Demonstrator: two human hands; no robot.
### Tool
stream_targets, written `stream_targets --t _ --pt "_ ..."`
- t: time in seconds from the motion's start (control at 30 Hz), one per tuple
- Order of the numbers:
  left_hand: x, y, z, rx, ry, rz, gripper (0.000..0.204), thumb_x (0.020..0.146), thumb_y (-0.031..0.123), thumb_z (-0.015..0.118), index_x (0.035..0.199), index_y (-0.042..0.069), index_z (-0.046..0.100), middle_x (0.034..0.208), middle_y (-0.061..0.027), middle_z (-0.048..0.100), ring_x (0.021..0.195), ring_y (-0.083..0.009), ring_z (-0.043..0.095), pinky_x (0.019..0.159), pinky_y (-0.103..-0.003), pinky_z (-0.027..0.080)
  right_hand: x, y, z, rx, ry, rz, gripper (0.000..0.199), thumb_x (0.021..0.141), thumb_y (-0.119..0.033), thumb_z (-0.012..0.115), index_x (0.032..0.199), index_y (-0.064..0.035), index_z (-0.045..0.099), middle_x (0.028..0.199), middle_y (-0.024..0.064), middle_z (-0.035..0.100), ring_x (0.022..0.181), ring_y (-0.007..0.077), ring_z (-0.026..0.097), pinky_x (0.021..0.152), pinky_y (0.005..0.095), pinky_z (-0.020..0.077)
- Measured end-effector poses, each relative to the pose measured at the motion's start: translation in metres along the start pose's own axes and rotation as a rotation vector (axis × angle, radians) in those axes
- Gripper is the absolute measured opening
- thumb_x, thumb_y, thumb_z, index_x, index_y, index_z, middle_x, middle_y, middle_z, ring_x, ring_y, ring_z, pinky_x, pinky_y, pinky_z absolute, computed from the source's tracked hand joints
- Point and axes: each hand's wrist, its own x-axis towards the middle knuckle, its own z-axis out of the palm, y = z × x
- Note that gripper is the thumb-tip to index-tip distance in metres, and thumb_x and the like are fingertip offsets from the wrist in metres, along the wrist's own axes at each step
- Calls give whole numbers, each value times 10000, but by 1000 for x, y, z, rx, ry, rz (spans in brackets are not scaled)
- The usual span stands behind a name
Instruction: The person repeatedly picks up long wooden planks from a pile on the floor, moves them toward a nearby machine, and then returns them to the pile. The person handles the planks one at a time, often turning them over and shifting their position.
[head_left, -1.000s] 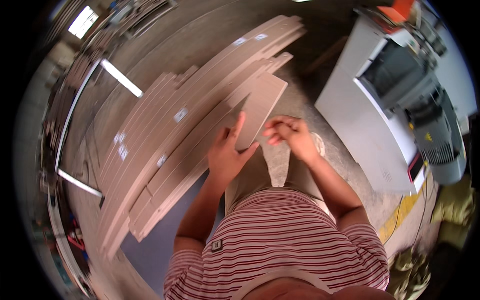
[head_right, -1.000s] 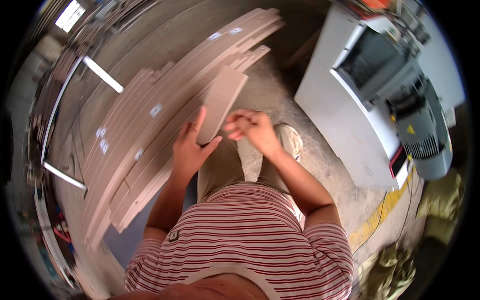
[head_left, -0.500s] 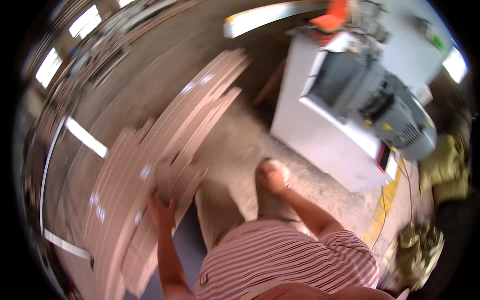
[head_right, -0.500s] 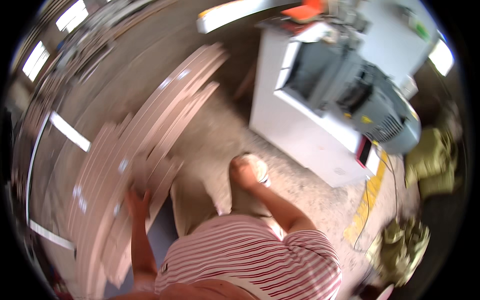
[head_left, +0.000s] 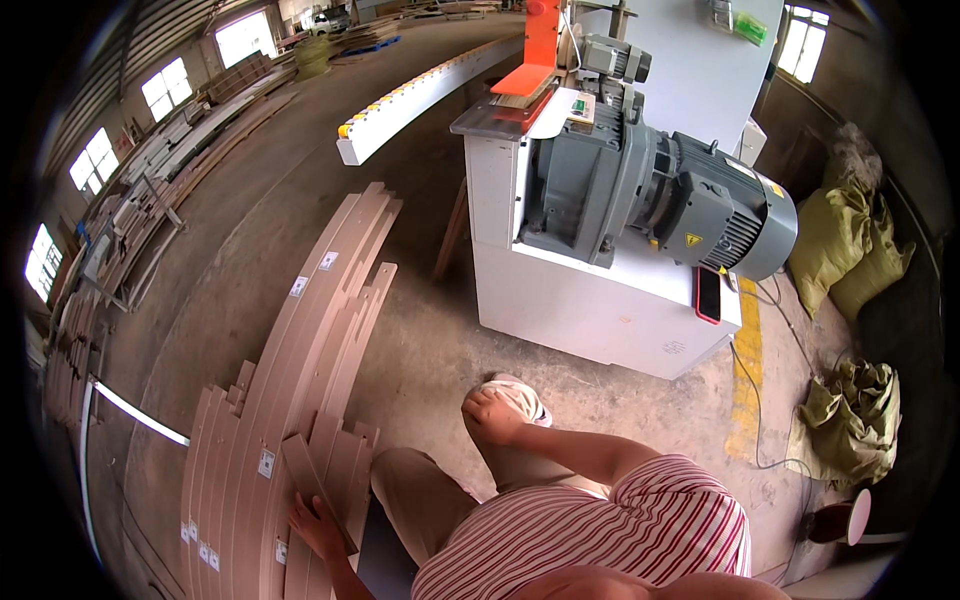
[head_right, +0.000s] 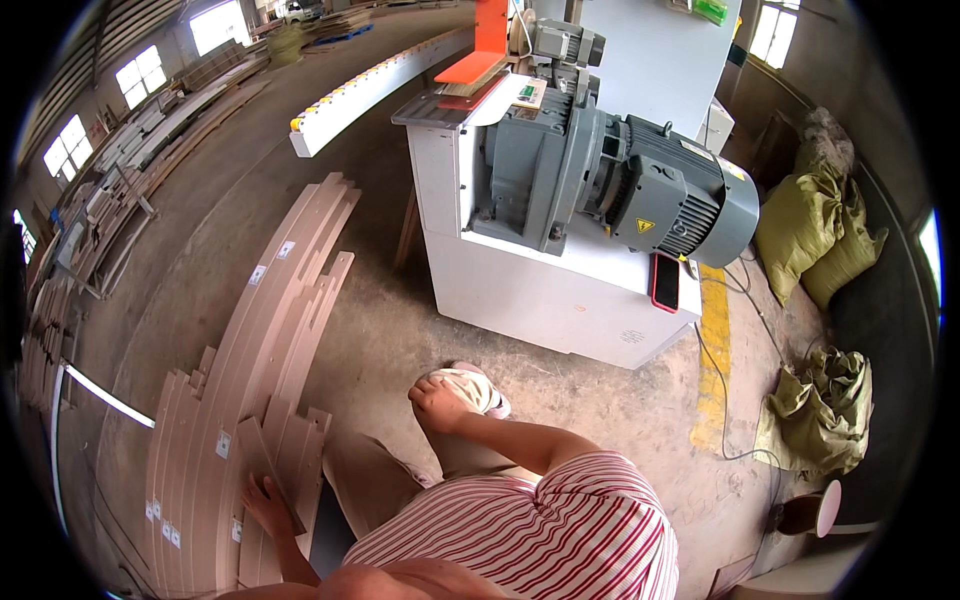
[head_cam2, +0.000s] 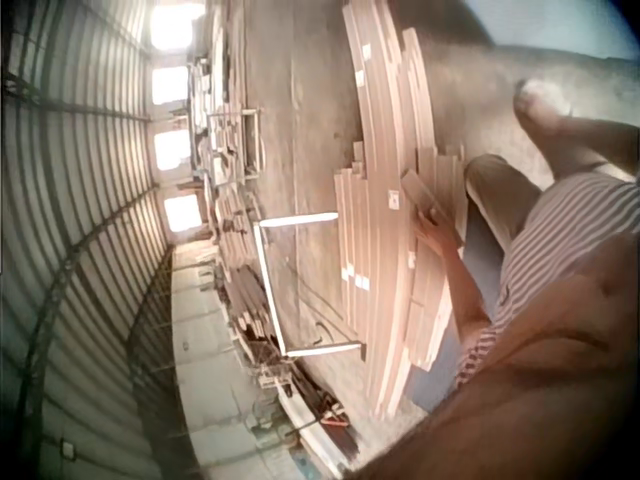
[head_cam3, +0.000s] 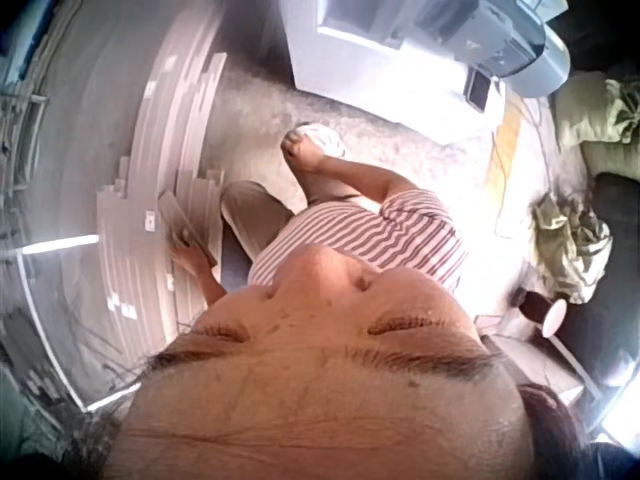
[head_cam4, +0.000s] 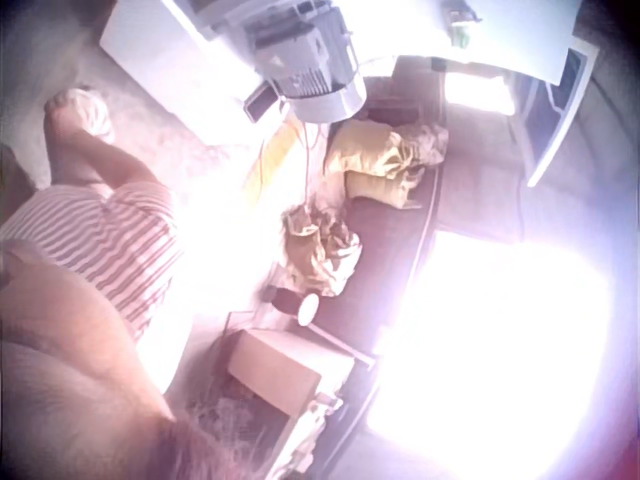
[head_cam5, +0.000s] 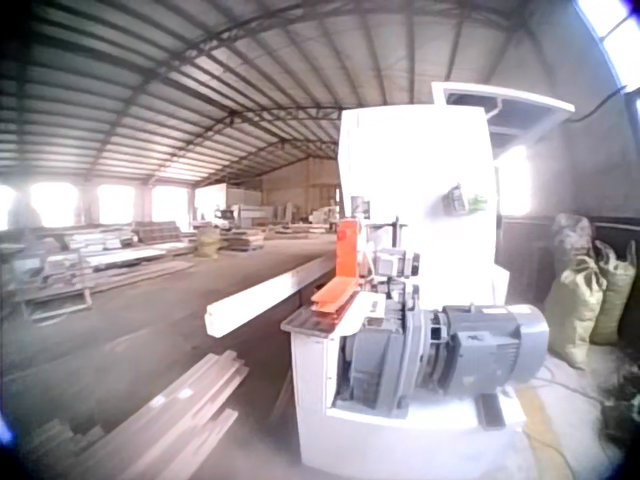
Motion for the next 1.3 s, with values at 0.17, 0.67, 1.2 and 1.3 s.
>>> stream_targets --t 0.17,0.67,1.2,1.3 --pt "-1 -6 3 -2 -12 -38 420 998 277 513 1292 -22 541 1202 -209 529 1144 -415 473 970 -534 400 0 -3 -2 6 10 6 205 862 -173 603 1037 -67 618 1050 112 580 1006 318 554 845 467 465" --pt "-3 -7 2 12 19 -43 381 996 272 522 1237 -18 570 1141 -207 555 1091 -412 497 949 -515 409 129 9 -171 324 670 125 215 892 -68 601 1105 -34 596 954 185 610 879 348 628 766 407 507" --pt "-2 4 4 12 0 -85 396 996 274 518 1262 -17 555 1118 -225 556 1091 -429 504 989 -536 394 324 112 -398 -310 755 307 448 823 -472 659 933 -43 725 991 222 697 939 393 670 866 459 527" --pt "-8 -23 4 -205 -3 -148 421 983 290 551 1280 -8 556 1176 -231 565 1135 -422 507 1018 -520 397 354 88 -380 -568 726 345 447 830 -481 649 904 -43 698 938 188 705 869 361 689 797 449 543"
